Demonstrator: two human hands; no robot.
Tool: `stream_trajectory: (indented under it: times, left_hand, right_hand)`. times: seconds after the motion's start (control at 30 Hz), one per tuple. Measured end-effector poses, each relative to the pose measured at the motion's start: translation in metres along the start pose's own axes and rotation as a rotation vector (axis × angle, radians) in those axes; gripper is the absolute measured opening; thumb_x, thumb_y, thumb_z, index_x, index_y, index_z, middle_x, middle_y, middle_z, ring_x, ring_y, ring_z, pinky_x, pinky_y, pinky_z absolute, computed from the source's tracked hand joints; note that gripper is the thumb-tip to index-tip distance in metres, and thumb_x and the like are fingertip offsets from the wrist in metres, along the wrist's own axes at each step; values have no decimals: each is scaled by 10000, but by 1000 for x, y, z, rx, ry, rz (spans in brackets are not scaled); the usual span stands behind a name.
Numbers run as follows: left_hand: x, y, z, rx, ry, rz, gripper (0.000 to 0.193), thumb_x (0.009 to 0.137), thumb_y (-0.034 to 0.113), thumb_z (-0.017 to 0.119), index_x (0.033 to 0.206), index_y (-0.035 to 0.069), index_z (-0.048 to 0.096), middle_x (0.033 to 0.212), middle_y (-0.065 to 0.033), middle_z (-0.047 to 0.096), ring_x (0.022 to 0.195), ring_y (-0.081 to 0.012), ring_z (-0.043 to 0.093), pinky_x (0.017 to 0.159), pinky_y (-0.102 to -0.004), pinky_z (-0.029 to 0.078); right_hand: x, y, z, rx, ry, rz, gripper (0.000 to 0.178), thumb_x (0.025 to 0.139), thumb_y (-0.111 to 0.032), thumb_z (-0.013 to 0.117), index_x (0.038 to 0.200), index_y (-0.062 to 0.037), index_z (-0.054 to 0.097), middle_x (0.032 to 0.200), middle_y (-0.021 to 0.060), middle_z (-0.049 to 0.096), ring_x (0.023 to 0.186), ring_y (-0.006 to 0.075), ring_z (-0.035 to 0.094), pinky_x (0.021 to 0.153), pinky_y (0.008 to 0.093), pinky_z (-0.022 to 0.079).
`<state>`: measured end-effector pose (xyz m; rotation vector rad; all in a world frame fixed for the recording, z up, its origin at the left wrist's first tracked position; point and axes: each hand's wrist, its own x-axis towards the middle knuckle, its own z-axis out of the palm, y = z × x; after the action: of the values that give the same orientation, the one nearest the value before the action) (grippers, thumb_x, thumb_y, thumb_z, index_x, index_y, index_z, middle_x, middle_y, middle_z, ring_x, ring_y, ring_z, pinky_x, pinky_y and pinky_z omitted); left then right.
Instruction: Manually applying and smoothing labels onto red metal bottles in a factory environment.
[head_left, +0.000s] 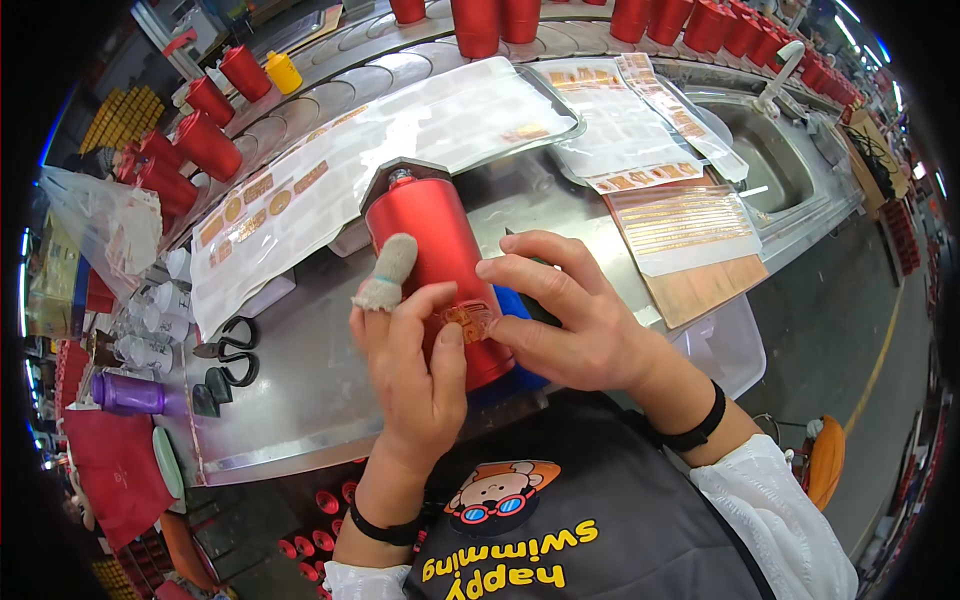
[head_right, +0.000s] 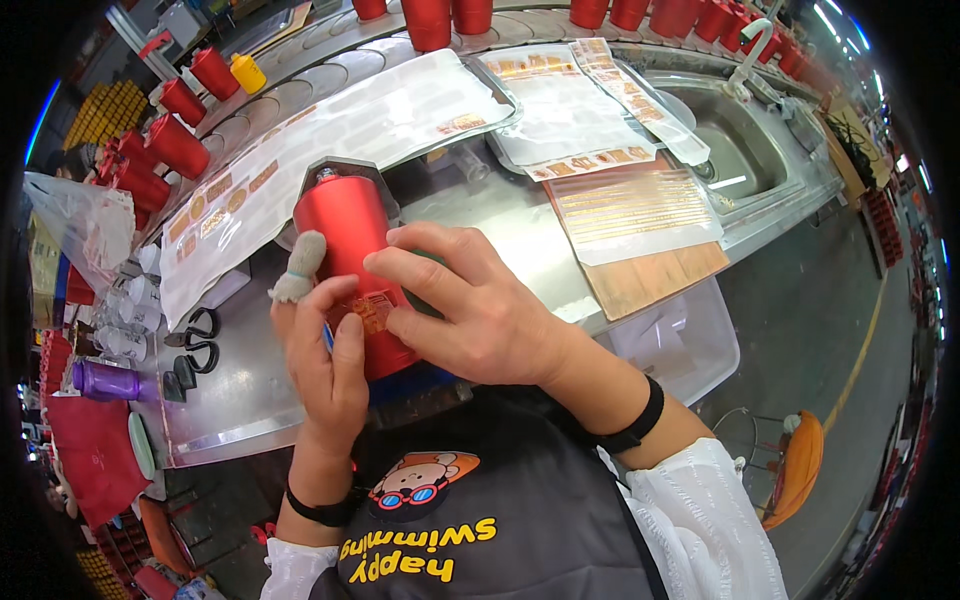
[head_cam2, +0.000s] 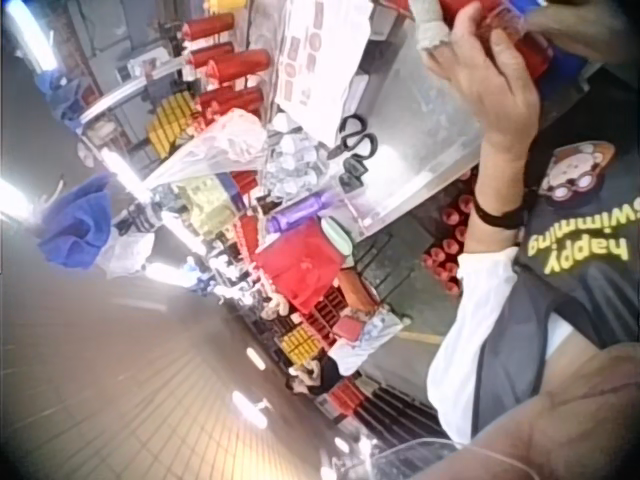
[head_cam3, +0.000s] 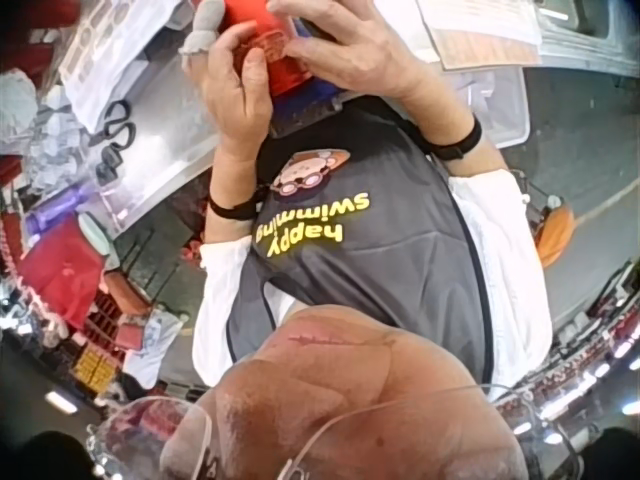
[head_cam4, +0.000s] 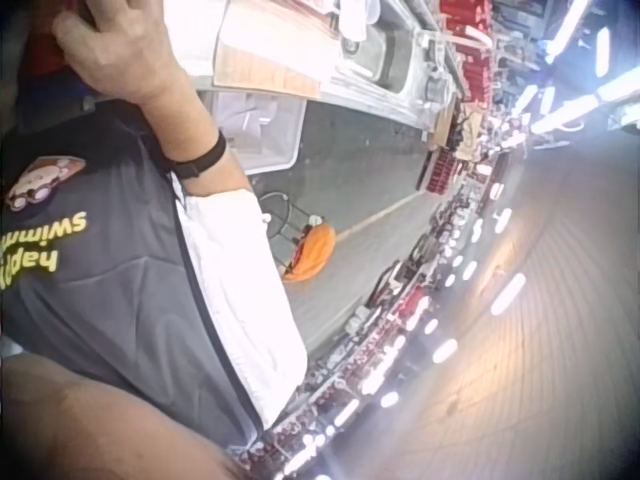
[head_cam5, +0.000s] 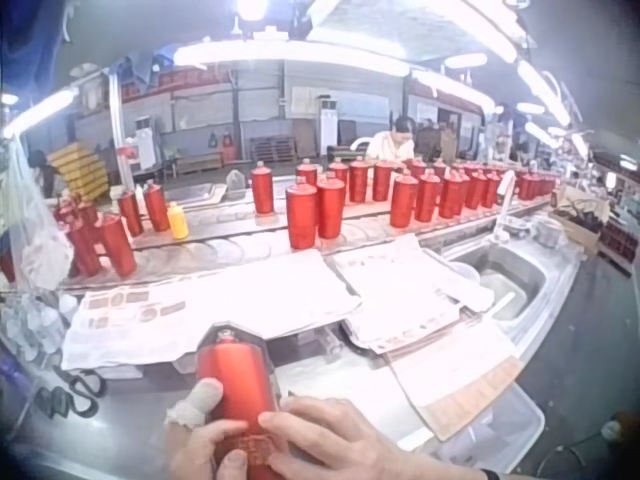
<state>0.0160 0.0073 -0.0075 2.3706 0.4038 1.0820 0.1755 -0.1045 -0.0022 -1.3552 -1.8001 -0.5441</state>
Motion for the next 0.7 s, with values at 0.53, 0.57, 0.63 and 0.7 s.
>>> stream_trajectory:
  times: [0.53, 0.57, 0.63, 0.7]
  left_hand:
    - [11, -3, -3, -102, -70, -22, 164, 861, 66, 567, 1000, 53, 653, 1408, -265, 460, 1288, -390, 400, 1090, -453, 243]
    - [8, -6, -3, -144, -41, -33, 191, 869, 69, 565, 1041, 43, 645, 1410, -265, 461, 1283, -382, 411, 1082, -446, 267]
    - [1, -14, -4, -221, 20, -90, 221, 894, 82, 556, 1098, 26, 618, 1379, -238, 486, 1259, -337, 435, 1066, -415, 296]
    - [-10, -18, -3, -290, 87, -151, 256, 919, 95, 546, 1156, 8, 590, 1349, -210, 511, 1236, -292, 459, 1050, -383, 325]
  right_hand:
    - [16, -6, -8, 275, -124, 419, 216, 763, -209, 765, 777, -44, 627, 1177, 214, 540, 1101, 402, 500, 949, 452, 410]
    - [18, -7, -8, 268, -142, 423, 187, 764, -178, 750, 773, -39, 625, 1171, 211, 544, 1102, 400, 502, 950, 448, 410]
    - [17, -7, -6, 276, -166, 460, 147, 766, -149, 726, 785, -33, 639, 1203, 199, 549, 1134, 376, 502, 972, 442, 396]
    - [18, -8, -4, 292, -194, 492, 111, 767, -121, 702, 796, -27, 652, 1235, 187, 553, 1165, 352, 502, 994, 436, 383]
